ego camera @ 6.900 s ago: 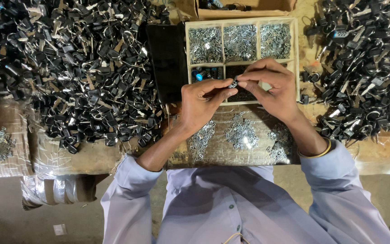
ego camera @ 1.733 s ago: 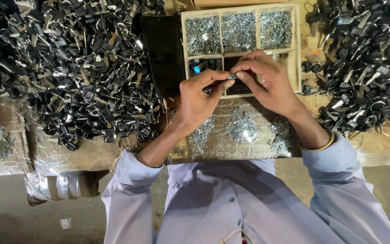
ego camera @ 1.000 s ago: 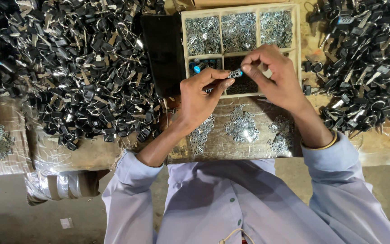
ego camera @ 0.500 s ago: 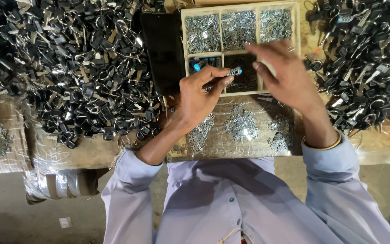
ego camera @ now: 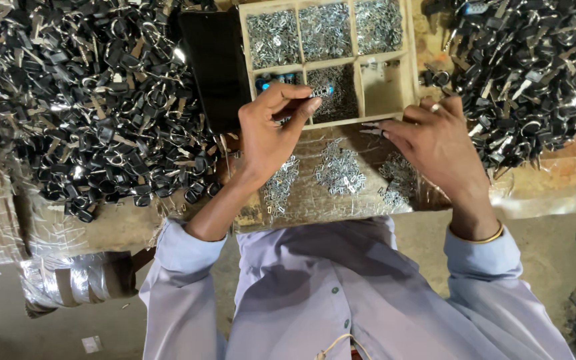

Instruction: The person sits at a workbench covered with piles of small black cylindrical components and assembles them one at a time. They pick a black body and small metal parts from a compartment tray, fit the parts together by hand, and place the finished assembly into a pile or cardboard box on the bench.

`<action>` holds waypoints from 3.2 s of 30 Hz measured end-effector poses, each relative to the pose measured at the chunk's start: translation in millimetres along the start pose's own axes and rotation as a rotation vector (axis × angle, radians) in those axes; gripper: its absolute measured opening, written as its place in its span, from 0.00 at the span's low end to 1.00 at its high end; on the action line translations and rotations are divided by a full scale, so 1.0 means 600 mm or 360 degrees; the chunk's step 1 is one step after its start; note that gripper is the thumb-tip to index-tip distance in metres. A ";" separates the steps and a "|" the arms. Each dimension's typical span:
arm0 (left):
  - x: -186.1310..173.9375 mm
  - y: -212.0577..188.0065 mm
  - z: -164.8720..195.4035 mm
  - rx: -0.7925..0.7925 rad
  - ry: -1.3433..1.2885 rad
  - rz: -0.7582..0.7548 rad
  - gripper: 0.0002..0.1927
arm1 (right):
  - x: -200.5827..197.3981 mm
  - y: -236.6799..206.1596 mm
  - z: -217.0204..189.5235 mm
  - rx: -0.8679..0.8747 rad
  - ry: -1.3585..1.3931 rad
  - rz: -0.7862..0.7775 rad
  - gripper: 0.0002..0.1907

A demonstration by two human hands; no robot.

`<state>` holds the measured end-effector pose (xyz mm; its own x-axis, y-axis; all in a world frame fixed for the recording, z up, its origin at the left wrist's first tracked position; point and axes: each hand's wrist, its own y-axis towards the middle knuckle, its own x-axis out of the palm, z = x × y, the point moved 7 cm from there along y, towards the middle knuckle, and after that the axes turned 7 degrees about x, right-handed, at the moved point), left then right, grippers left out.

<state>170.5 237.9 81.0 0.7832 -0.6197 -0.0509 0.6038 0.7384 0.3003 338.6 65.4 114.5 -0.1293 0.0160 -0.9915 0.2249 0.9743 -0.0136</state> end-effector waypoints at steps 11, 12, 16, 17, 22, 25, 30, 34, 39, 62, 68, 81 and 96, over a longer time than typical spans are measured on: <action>-0.048 -0.183 0.055 0.0114 0.0147 -0.0014 0.10 | 0.045 -0.151 -0.033 0.0061 0.0449 0.0414 0.16; -0.045 -0.207 0.049 0.0075 0.0089 -0.0003 0.10 | 0.048 -0.164 -0.041 0.0058 0.0438 0.0434 0.17; -0.023 -0.301 0.031 -0.0168 -0.0092 0.0105 0.10 | 0.066 -0.199 -0.064 0.0094 0.0615 0.0302 0.22; -0.015 -0.322 0.029 -0.0248 -0.0127 0.0147 0.11 | 0.066 -0.204 -0.063 0.0145 0.0628 0.0322 0.22; 0.022 -0.368 0.026 -0.0414 -0.0015 0.0037 0.14 | 0.063 -0.212 -0.064 0.0248 0.0400 0.0323 0.25; 0.023 -0.364 0.024 -0.0358 0.0110 0.0015 0.13 | 0.063 -0.212 -0.074 0.0146 0.0472 0.0314 0.24; 0.017 -0.364 0.013 -0.0389 0.0152 0.0085 0.13 | 0.078 -0.218 -0.073 0.0143 0.0420 0.0377 0.25; 0.018 -0.367 0.005 -0.0367 0.0113 0.0129 0.13 | 0.086 -0.236 -0.078 -0.0013 0.0352 0.0453 0.20; 0.021 -0.372 -0.007 -0.0409 0.0125 0.0170 0.14 | 0.086 -0.239 -0.079 0.0038 0.0732 0.0521 0.13; 0.033 -0.353 0.017 -0.0047 0.0349 0.0103 0.13 | 0.080 -0.151 -0.162 0.0378 0.1001 0.0215 0.21; 0.027 -0.354 0.017 -0.0054 0.0447 0.0075 0.12 | 0.082 -0.144 -0.168 0.0315 0.0916 0.0109 0.11; -0.034 -0.400 -0.009 -0.0375 0.0082 0.0481 0.12 | 0.065 -0.074 -0.214 0.0140 0.0425 0.0185 0.15; -0.006 -0.396 -0.025 -0.0383 -0.0020 0.0395 0.13 | 0.097 -0.171 -0.165 -0.0203 0.0695 0.0228 0.16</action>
<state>26.6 68.8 -4.8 0.9097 -0.4153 0.0076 0.4139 0.9078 0.0686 212.5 -11.5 71.1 -0.5059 0.2186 -0.8345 0.1532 0.9747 0.1625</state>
